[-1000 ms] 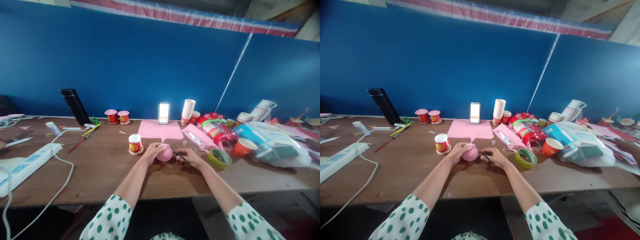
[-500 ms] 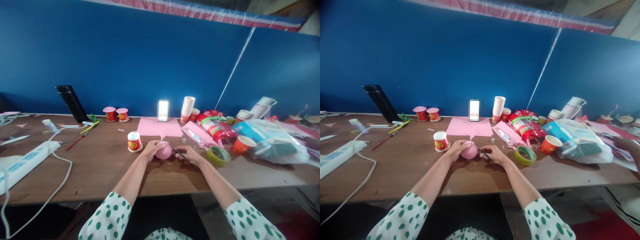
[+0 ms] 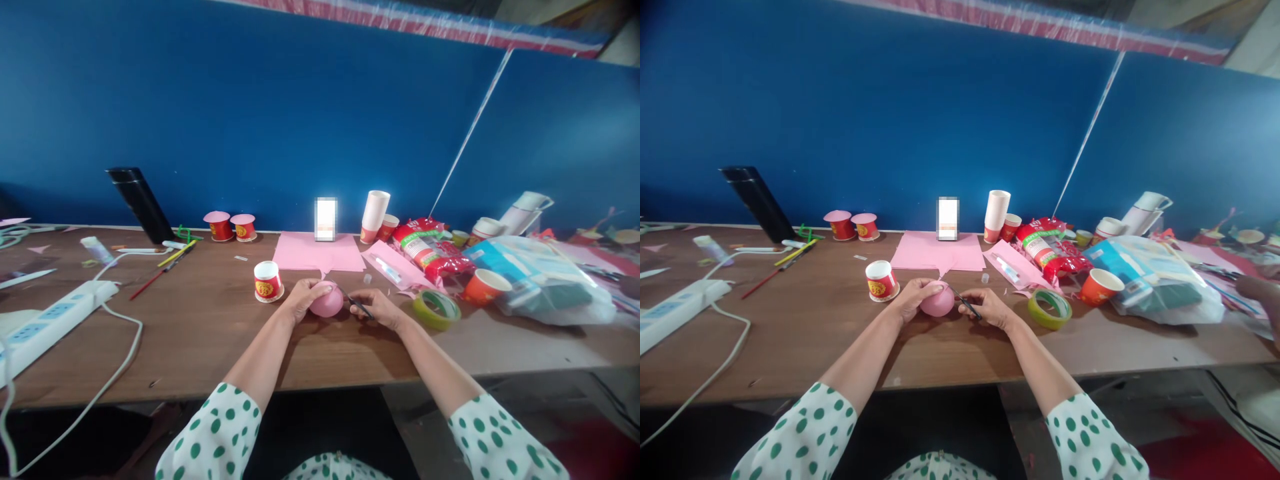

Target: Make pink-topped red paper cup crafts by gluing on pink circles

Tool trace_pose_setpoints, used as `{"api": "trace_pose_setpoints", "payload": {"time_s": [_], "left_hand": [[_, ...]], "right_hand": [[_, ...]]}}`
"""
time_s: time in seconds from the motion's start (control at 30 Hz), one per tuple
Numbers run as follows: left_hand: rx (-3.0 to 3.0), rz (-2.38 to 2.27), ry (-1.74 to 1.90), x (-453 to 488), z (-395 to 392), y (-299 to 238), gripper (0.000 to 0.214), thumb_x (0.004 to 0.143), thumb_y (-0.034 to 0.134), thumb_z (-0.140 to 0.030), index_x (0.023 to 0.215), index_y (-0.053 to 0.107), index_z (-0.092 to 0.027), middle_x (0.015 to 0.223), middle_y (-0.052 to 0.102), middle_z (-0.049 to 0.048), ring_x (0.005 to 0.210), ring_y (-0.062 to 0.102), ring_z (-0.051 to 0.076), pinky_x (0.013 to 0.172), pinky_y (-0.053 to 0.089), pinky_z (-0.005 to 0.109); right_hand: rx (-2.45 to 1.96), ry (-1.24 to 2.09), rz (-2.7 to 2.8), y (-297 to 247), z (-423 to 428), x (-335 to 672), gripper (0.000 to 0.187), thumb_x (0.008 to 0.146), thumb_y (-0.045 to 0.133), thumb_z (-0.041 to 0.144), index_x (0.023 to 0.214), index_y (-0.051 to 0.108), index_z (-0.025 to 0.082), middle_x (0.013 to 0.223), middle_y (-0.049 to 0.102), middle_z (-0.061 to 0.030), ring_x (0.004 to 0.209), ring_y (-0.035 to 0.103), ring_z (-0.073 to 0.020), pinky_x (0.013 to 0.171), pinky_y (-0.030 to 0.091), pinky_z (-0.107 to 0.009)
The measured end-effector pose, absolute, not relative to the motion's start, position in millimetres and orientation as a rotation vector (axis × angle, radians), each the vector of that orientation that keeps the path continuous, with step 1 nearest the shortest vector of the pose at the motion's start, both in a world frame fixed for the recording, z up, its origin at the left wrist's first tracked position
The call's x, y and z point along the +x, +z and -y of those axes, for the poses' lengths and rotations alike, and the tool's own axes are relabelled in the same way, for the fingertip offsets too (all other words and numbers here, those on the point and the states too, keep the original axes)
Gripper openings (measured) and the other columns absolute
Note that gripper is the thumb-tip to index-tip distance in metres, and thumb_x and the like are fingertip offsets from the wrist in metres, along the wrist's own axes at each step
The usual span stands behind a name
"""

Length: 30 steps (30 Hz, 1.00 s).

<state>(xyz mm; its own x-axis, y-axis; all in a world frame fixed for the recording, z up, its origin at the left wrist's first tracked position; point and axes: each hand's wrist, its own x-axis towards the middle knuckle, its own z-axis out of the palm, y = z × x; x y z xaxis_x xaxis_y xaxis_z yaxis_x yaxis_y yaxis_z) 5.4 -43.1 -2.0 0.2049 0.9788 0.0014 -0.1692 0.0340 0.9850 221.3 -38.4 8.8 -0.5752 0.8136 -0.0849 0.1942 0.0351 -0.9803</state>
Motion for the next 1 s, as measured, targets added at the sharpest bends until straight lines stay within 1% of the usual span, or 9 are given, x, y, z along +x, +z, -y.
{"api": "trace_pose_setpoints", "payload": {"time_s": [0.1, 0.23, 0.47, 0.7, 1.0], "left_hand": [[1.160, -0.939, 1.135, 5.8, 43.0, -1.8, 0.040, 0.063, 0.070, -0.037, 0.092, 0.071, -0.009, 0.076, 0.070, 0.0092, 0.063, 0.058, 0.015, 0.061, 0.040, 0.024], [1.157, -0.928, 1.133, 6.5, 43.3, -0.9, 0.042, 0.062, 0.071, -0.038, 0.092, 0.071, -0.008, 0.080, 0.070, 0.0109, 0.066, 0.059, 0.016, 0.063, 0.042, 0.025], [1.167, -0.946, 1.110, 6.0, 45.0, 3.3, 0.039, 0.063, 0.071, -0.036, 0.092, 0.071, -0.010, 0.076, 0.070, 0.0080, 0.066, 0.058, 0.015, 0.063, 0.040, 0.024], [1.153, -0.935, 1.093, 6.2, 44.7, 3.5, 0.040, 0.063, 0.071, -0.036, 0.093, 0.071, -0.009, 0.076, 0.070, 0.0092, 0.068, 0.058, 0.016, 0.065, 0.041, 0.025], [1.146, -0.942, 1.086, 5.8, 43.7, 3.0, 0.040, 0.061, 0.073, -0.037, 0.091, 0.071, -0.009, 0.076, 0.070, 0.0092, 0.067, 0.058, 0.015, 0.063, 0.040, 0.024]], "right_hand": [[-1.000, 1.570, 1.820, 8.4, 38.1, 221.6, 0.047, 0.066, 0.071, 0.042, 0.102, 0.064, 0.012, 0.061, 0.053, 0.0027, 0.050, 0.044, -0.0061, 0.046, 0.034, -0.018], [-0.990, 1.548, 1.851, 7.3, 37.1, 222.4, 0.045, 0.067, 0.070, 0.041, 0.101, 0.064, 0.012, 0.063, 0.054, 0.0019, 0.052, 0.045, -0.0064, 0.047, 0.035, -0.018], [-0.999, 1.568, 1.824, 4.1, 35.8, 223.0, 0.046, 0.066, 0.071, 0.042, 0.101, 0.064, 0.013, 0.061, 0.052, 0.0021, 0.049, 0.043, -0.0061, 0.042, 0.033, -0.017], [-0.988, 1.561, 1.828, 1.6, 34.5, 223.7, 0.047, 0.066, 0.071, 0.042, 0.102, 0.064, 0.013, 0.062, 0.053, 0.0022, 0.049, 0.043, -0.0056, 0.043, 0.032, -0.017], [-1.007, 1.561, 1.830, 2.1, 35.0, 223.1, 0.049, 0.066, 0.070, 0.043, 0.102, 0.063, 0.012, 0.061, 0.052, 0.0027, 0.047, 0.041, -0.0052, 0.042, 0.031, -0.017]]}}
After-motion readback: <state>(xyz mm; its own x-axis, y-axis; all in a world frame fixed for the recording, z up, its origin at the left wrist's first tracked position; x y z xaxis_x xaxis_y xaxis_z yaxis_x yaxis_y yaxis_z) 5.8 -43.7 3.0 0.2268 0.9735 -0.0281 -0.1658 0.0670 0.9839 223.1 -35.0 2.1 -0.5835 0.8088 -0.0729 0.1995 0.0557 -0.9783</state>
